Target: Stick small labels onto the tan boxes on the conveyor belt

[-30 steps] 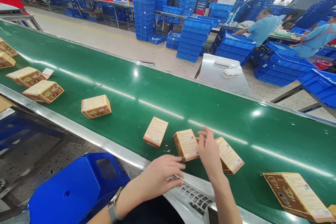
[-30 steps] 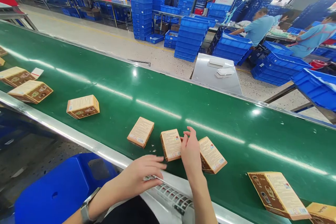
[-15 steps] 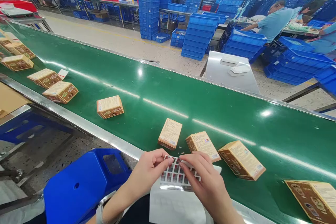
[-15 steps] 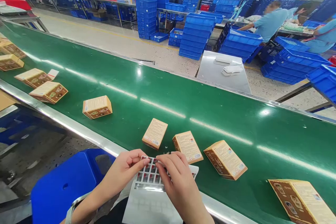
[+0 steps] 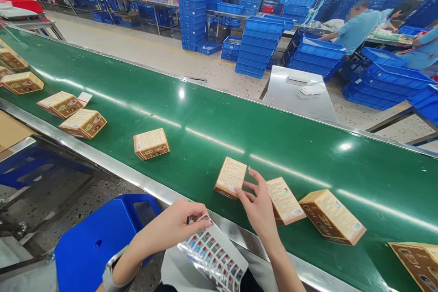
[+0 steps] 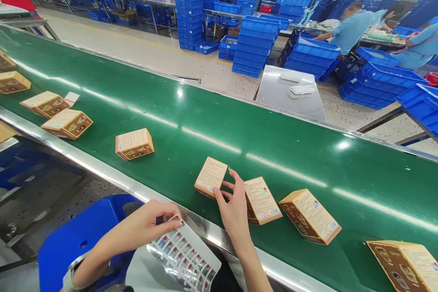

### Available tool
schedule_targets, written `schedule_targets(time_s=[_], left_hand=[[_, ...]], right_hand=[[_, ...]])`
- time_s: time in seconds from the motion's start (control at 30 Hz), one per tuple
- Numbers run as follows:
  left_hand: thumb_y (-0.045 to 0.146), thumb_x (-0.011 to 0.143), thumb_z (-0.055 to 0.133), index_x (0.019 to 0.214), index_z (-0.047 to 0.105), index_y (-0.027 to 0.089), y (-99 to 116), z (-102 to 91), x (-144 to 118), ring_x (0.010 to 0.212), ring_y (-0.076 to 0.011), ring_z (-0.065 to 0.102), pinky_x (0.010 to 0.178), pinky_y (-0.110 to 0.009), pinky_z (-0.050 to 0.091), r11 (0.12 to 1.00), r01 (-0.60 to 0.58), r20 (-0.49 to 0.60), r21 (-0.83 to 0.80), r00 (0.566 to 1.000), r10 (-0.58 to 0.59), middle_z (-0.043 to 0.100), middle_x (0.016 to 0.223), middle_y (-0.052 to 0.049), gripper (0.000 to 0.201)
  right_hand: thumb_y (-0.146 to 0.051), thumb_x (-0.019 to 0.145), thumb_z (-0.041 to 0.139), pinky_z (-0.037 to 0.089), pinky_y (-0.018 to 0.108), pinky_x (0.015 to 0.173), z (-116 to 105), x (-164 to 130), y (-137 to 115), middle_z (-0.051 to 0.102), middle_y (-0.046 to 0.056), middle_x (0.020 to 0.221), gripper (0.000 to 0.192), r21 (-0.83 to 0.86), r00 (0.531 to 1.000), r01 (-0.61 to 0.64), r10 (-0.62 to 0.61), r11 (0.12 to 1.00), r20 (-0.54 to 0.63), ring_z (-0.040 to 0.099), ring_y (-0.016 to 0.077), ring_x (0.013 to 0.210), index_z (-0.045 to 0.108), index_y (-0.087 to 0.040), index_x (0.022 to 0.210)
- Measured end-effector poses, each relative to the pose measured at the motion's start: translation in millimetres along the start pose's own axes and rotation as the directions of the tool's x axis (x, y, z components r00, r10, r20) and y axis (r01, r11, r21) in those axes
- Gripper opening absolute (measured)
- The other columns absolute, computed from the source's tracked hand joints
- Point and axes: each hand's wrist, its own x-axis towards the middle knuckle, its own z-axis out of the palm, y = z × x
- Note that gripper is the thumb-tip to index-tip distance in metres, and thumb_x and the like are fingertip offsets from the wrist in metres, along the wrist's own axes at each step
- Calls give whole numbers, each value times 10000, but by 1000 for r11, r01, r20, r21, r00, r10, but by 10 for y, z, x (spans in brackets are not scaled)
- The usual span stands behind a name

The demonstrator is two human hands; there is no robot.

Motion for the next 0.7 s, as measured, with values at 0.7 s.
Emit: schedule_targets(time_s=[0.7], left_hand=[[238, 899, 651, 773, 733, 202, -116, 370, 512, 1531, -277, 175, 1202, -423, 334, 914, -322, 46, 247, 946, 321, 279, 1623, 45, 154]], right_hand=[[-510, 721, 752, 545, 374, 829, 120, 281, 133, 659, 139, 1265, 395, 353, 939, -103, 207, 930, -273, 656, 282, 1055, 702, -166, 910]])
